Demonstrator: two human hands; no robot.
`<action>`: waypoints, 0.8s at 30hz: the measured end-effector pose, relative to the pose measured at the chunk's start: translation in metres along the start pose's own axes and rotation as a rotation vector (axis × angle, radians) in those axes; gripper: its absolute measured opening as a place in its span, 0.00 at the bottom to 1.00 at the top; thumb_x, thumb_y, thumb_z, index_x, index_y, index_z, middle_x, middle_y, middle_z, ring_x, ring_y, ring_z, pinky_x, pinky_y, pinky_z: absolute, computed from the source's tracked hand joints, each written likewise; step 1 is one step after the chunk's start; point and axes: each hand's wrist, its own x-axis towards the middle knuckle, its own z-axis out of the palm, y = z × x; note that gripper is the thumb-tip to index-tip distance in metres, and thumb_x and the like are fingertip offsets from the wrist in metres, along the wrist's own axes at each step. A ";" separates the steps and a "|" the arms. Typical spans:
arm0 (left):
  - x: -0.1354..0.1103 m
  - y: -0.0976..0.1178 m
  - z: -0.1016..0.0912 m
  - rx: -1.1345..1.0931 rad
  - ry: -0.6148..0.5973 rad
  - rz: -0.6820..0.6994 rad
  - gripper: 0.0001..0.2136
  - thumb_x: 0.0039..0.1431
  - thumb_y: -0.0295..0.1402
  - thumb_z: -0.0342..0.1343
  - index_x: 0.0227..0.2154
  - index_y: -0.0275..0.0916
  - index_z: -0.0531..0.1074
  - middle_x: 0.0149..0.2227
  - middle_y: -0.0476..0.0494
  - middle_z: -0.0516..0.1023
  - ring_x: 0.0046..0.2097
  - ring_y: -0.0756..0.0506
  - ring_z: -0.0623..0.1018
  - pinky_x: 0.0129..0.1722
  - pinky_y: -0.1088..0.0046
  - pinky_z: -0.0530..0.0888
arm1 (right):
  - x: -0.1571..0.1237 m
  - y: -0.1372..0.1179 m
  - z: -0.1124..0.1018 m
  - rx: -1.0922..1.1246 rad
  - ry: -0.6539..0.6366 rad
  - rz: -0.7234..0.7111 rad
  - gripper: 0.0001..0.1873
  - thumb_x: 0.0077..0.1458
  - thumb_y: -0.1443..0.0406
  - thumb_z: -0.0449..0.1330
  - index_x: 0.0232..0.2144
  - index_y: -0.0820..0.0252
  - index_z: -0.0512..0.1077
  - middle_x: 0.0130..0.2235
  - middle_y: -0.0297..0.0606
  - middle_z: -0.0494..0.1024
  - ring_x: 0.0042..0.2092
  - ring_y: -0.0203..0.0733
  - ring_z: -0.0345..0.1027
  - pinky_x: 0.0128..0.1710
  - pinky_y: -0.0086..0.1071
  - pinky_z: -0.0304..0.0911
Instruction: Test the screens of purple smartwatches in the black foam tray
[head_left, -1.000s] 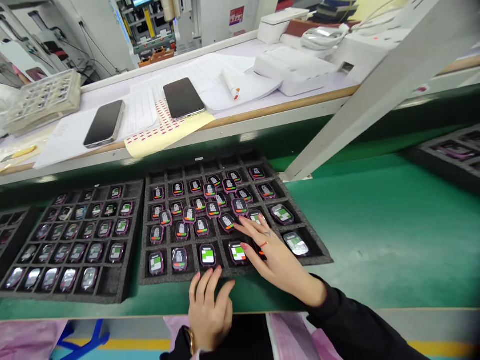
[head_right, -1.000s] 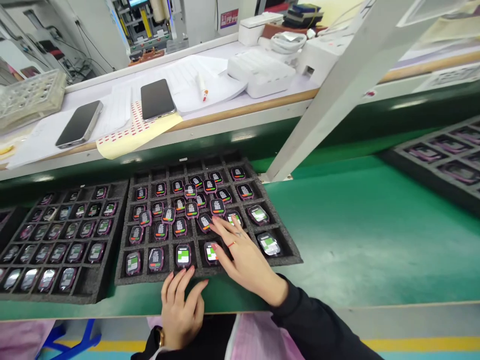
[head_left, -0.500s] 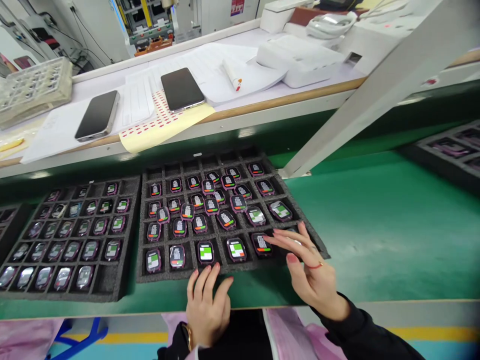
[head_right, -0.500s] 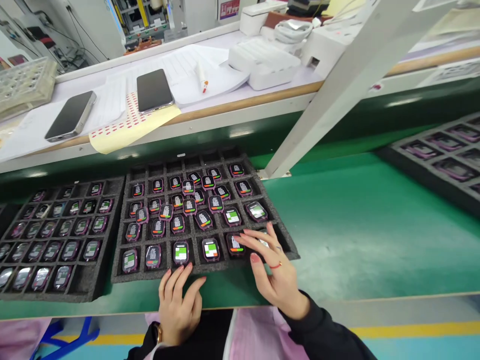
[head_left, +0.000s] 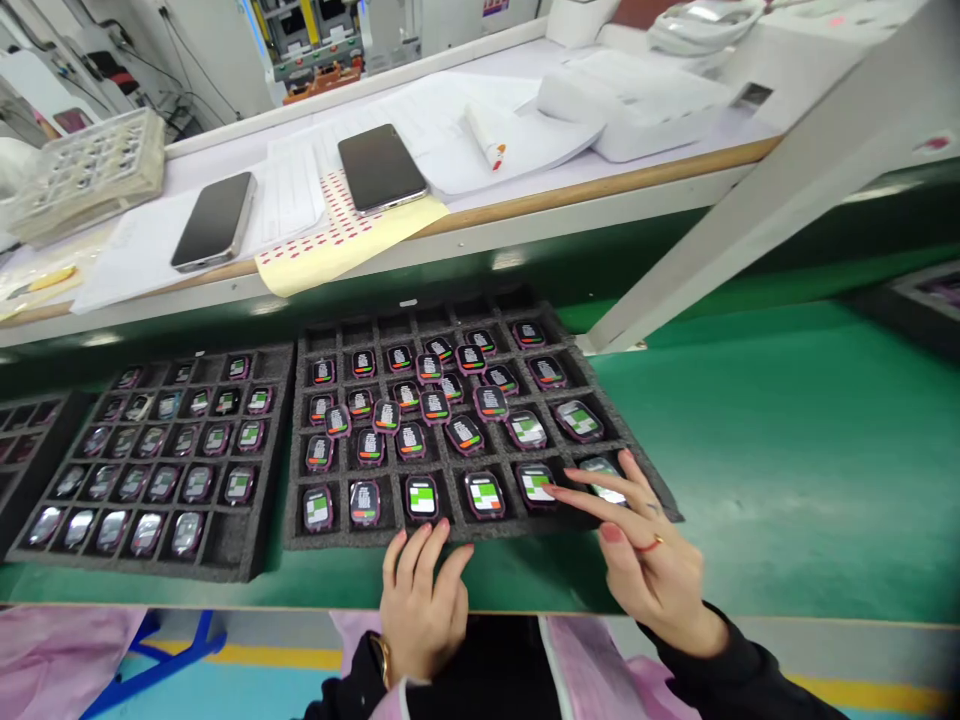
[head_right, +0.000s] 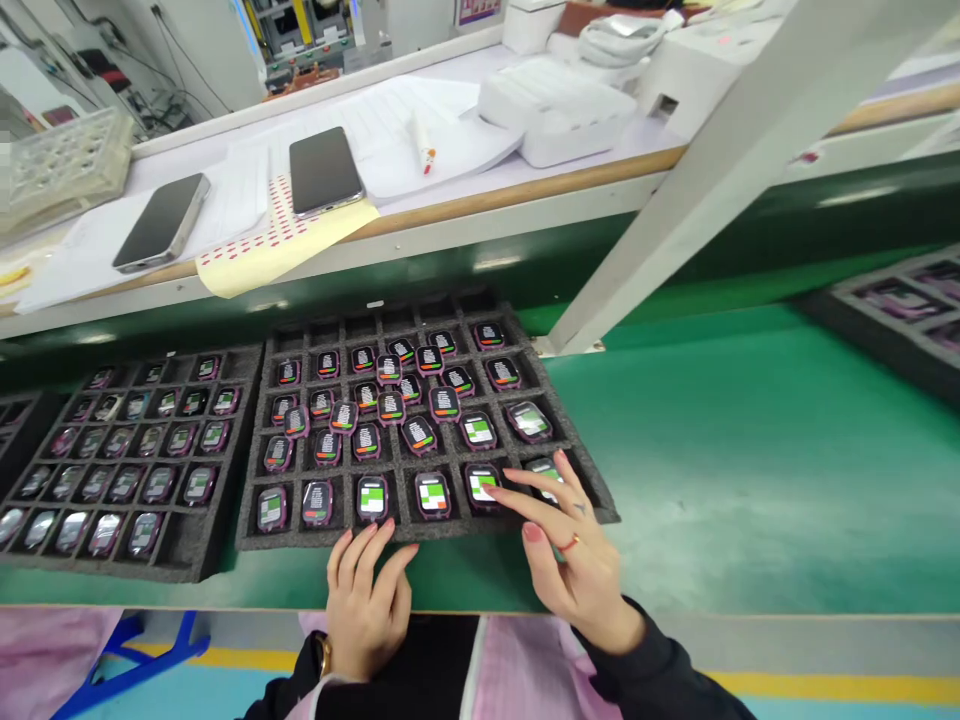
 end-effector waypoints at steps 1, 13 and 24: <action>0.000 0.000 -0.001 -0.008 -0.004 -0.006 0.15 0.62 0.24 0.52 0.48 0.42 0.77 0.54 0.44 0.78 0.58 0.45 0.73 0.67 0.63 0.59 | 0.002 -0.003 0.003 0.014 0.004 0.007 0.21 0.68 0.71 0.48 0.57 0.55 0.72 0.44 0.41 0.80 0.50 0.55 0.73 0.66 0.67 0.49; -0.002 -0.029 -0.033 0.093 0.106 -0.236 0.13 0.63 0.22 0.52 0.47 0.38 0.75 0.47 0.40 0.75 0.53 0.43 0.71 0.59 0.63 0.64 | 0.029 -0.051 0.066 0.183 -0.125 0.013 0.22 0.66 0.74 0.52 0.59 0.57 0.68 0.51 0.42 0.77 0.56 0.51 0.68 0.69 0.63 0.43; 0.000 -0.038 -0.036 0.199 0.072 -0.341 0.15 0.67 0.33 0.50 0.52 0.44 0.77 0.60 0.37 0.66 0.60 0.37 0.65 0.61 0.57 0.57 | 0.051 -0.068 0.116 0.147 -0.454 -0.037 0.29 0.72 0.67 0.50 0.71 0.58 0.48 0.64 0.47 0.67 0.68 0.50 0.53 0.69 0.62 0.44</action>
